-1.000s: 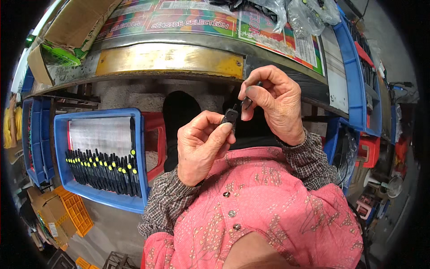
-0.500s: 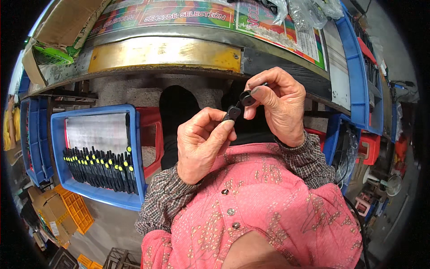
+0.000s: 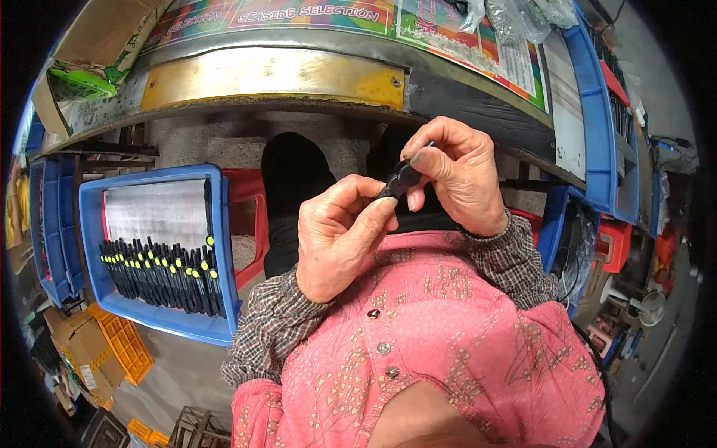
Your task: The person assembles small black plastic mechanical components by hand at an industrial workstation.
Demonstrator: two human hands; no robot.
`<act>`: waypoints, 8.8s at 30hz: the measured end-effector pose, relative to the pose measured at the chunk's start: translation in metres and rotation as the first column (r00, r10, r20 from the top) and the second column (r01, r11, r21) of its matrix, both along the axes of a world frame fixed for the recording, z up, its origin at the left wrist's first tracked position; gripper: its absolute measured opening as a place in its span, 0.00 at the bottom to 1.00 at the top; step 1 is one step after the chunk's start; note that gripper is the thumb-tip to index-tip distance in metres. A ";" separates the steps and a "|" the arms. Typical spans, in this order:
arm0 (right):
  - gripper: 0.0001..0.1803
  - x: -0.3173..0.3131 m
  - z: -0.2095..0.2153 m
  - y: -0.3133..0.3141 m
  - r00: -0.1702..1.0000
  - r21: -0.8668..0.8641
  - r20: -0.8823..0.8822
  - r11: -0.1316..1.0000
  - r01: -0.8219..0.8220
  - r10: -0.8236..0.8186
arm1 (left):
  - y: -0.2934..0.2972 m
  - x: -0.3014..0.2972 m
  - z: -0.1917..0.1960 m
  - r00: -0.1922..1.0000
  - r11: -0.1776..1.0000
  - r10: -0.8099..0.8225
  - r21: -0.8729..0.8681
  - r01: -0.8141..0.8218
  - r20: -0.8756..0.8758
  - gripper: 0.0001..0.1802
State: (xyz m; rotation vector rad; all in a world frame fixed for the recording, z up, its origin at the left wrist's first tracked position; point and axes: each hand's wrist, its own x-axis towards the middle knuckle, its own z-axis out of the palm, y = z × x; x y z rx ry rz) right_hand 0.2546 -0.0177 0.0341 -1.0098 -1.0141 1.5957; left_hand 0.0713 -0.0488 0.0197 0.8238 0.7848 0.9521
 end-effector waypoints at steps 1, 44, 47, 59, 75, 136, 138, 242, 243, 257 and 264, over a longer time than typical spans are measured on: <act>0.07 0.000 -0.001 -0.001 1.000 -0.004 0.001 1.000 -0.001 0.001 | 0.000 0.000 0.000 1.000 1.000 -0.002 0.008 0.002 -0.020 0.05; 0.10 0.016 -0.039 -0.016 0.995 0.220 0.005 0.970 -0.102 0.103 | -0.007 0.009 -0.015 0.858 0.840 0.195 0.532 0.104 -0.474 0.06; 0.08 0.011 -0.028 -0.015 0.988 0.134 0.150 0.989 -0.063 0.043 | -0.008 0.008 -0.013 0.990 0.992 -0.107 -0.071 0.101 -0.093 0.06; 0.10 0.002 -0.049 -0.021 0.988 -0.168 0.152 0.986 0.006 0.020 | -0.013 0.012 -0.043 0.977 0.877 -0.098 -0.448 0.175 0.190 0.07; 0.10 0.000 -0.066 -0.029 0.994 -0.226 0.101 0.971 0.073 -0.052 | -0.015 0.015 -0.053 0.975 0.867 -0.076 -0.469 0.168 0.208 0.07; 0.08 0.188 0.034 0.186 -0.163 0.538 0.775 0.773 -0.337 -0.611 | 0.023 0.018 -0.012 0.999 0.997 0.002 -0.075 -0.005 -0.039 0.04; 0.09 0.187 0.032 0.193 -0.165 0.499 0.804 0.800 -0.332 -0.571 | 0.024 0.018 -0.012 0.999 0.996 0.000 -0.085 -0.004 -0.050 0.04; 0.09 -0.003 -0.014 -0.007 0.707 0.771 0.517 0.621 -0.139 -0.484 | 0.003 0.024 -0.008 0.989 0.989 0.141 -0.037 -0.143 -0.041 0.06; 0.09 -0.004 -0.015 -0.007 0.704 0.782 0.512 0.607 -0.143 -0.493 | 0.003 0.024 -0.008 0.989 0.989 0.142 -0.037 -0.143 -0.041 0.06; 0.07 -0.007 -0.023 -0.007 0.721 0.755 0.503 0.648 -0.100 -0.476 | 0.000 0.030 -0.013 0.958 0.973 0.228 0.068 -0.220 -0.172 0.05; 0.14 -0.012 -0.013 -0.010 0.968 0.153 0.117 0.967 0.203 -0.221 | 0.001 0.025 -0.008 0.981 0.984 0.174 -0.026 -0.176 -0.087 0.05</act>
